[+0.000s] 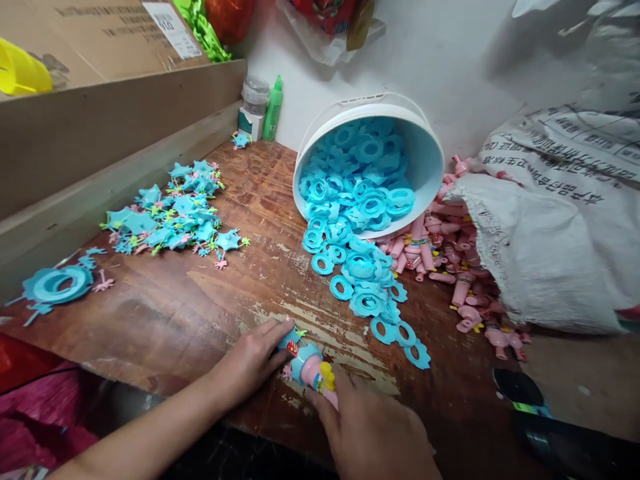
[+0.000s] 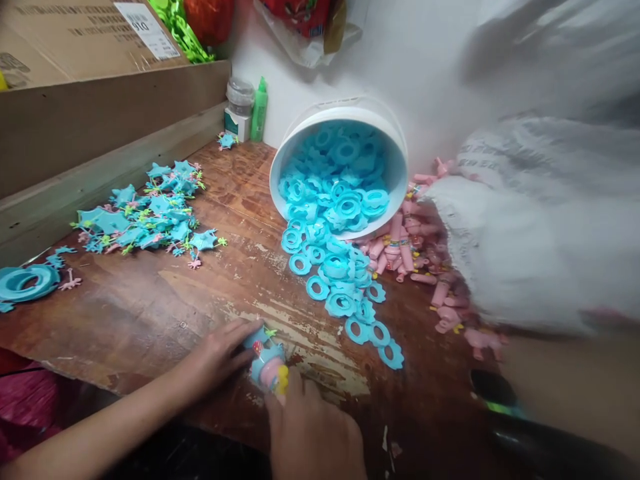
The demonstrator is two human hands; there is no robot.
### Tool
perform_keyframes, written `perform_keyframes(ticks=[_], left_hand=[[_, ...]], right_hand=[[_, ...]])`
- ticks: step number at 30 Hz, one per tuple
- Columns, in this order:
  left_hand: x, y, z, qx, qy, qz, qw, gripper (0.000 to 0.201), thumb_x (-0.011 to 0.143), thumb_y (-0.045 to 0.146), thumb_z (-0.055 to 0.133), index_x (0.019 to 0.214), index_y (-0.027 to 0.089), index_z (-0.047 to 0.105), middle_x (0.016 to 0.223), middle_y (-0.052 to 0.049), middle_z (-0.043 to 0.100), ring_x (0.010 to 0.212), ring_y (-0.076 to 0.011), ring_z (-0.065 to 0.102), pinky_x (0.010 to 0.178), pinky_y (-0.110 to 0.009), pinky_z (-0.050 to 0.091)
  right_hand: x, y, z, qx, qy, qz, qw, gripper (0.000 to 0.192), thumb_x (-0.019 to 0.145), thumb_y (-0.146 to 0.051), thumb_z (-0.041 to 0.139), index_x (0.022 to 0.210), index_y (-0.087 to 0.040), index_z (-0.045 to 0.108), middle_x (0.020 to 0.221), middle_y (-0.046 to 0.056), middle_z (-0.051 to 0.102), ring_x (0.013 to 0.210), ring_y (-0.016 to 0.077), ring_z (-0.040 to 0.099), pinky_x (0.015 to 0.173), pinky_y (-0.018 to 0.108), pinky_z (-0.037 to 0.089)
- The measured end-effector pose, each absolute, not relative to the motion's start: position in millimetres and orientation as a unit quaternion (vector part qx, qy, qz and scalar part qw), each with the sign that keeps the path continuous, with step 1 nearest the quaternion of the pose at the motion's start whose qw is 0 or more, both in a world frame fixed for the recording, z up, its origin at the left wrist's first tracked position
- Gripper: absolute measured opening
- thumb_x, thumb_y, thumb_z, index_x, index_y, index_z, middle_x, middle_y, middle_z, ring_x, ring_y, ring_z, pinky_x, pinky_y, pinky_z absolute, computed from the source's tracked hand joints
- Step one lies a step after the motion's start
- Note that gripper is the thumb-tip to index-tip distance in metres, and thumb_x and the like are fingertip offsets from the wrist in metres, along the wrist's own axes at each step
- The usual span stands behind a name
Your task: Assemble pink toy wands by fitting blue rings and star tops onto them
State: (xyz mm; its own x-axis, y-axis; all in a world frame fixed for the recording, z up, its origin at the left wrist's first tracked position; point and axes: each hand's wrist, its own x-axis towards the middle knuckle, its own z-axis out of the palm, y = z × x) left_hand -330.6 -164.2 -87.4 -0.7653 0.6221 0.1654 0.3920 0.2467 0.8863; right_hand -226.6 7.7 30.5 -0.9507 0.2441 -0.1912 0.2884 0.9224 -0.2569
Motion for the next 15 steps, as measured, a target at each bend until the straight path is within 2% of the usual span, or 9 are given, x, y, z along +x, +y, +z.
perform_keyframes(ticks=[3,6,7,9,10,11,13,14,15], left_hand=[[-329,-164,-88,0.327,0.775,0.527,0.121,0.043,0.097,0.018,0.053,0.139,0.025,0.055,0.117,-0.008,0.068,0.106,-0.0211,0.067,0.095,-0.034,0.056],[-329,-163,-89,0.313,0.772,0.539,0.123,0.045,0.095,0.017,0.053,0.139,0.027,0.057,0.118,-0.008,0.069,0.106,-0.0220,0.069,0.094,-0.035,0.058],[-331,-164,-89,0.305,0.776,0.540,0.118,0.045,0.094,0.017,0.054,0.138,0.028,0.058,0.117,-0.007,0.071,0.105,-0.0221,0.070,0.092,-0.034,0.058],[-340,-166,-83,0.296,0.786,0.533,0.107,0.047,0.094,0.020,0.056,0.139,0.031,0.058,0.115,-0.005,0.073,0.102,-0.0223,0.072,0.088,-0.032,0.059],[-348,-168,-77,0.298,0.792,0.524,0.100,0.049,0.094,0.023,0.058,0.142,0.033,0.056,0.118,-0.004,0.073,0.103,-0.0227,0.072,0.088,-0.032,0.059],[-356,-169,-70,0.304,0.798,0.512,0.090,0.052,0.094,0.027,0.059,0.145,0.036,0.053,0.122,-0.003,0.072,0.105,-0.0232,0.072,0.089,-0.032,0.059],[-377,-168,-51,0.321,0.813,0.482,0.053,0.052,0.095,0.032,0.059,0.146,0.038,0.052,0.126,-0.003,0.071,0.106,-0.0240,0.071,0.089,-0.033,0.058],[-388,-163,-41,0.329,0.822,0.464,0.029,0.048,0.096,0.033,0.057,0.144,0.037,0.054,0.124,-0.003,0.072,0.105,-0.0241,0.071,0.089,-0.034,0.057],[-399,-155,-32,0.336,0.831,0.444,0.007,0.043,0.097,0.033,0.055,0.141,0.034,0.058,0.121,-0.004,0.072,0.103,-0.0242,0.070,0.090,-0.035,0.056]], right_hand=[[-254,-14,50,0.120,0.986,-0.052,0.104,0.005,0.079,-0.025,0.070,0.078,-0.024,0.075,0.061,0.013,0.074,0.047,0.0278,0.068,0.044,0.030,0.024],[-271,-30,66,0.148,0.972,0.009,0.184,0.016,0.084,-0.013,0.062,0.090,-0.018,0.076,0.075,0.016,0.078,0.065,0.0315,0.075,0.051,0.031,0.034],[-272,-30,70,0.164,0.964,-0.006,0.209,0.017,0.086,-0.015,0.061,0.092,-0.018,0.077,0.080,0.016,0.079,0.072,0.0318,0.076,0.056,0.032,0.038],[-270,-14,73,0.193,0.948,-0.104,0.232,0.015,0.088,-0.026,0.065,0.092,-0.020,0.078,0.087,0.012,0.080,0.080,0.0293,0.075,0.063,0.033,0.044],[-268,1,72,0.195,0.938,-0.177,0.225,0.017,0.086,-0.032,0.070,0.096,-0.021,0.077,0.093,0.010,0.081,0.084,0.0273,0.075,0.067,0.032,0.047],[-268,21,69,0.192,0.928,-0.247,0.203,0.027,0.080,-0.037,0.076,0.102,-0.022,0.077,0.100,0.008,0.080,0.088,0.0255,0.074,0.070,0.031,0.050],[-277,73,64,0.188,0.915,-0.335,0.126,0.065,0.067,-0.042,0.085,0.126,-0.022,0.068,0.118,0.008,0.077,0.099,0.0248,0.073,0.079,0.030,0.055],[-287,102,62,0.211,0.918,-0.331,0.062,0.067,0.069,-0.045,0.083,0.129,-0.022,0.066,0.118,0.007,0.077,0.100,0.0248,0.073,0.081,0.031,0.056],[-302,132,61,0.237,0.923,-0.304,0.010,0.056,0.084,-0.047,0.070,0.133,-0.022,0.063,0.123,0.008,0.074,0.106,0.0243,0.071,0.087,0.033,0.056]])
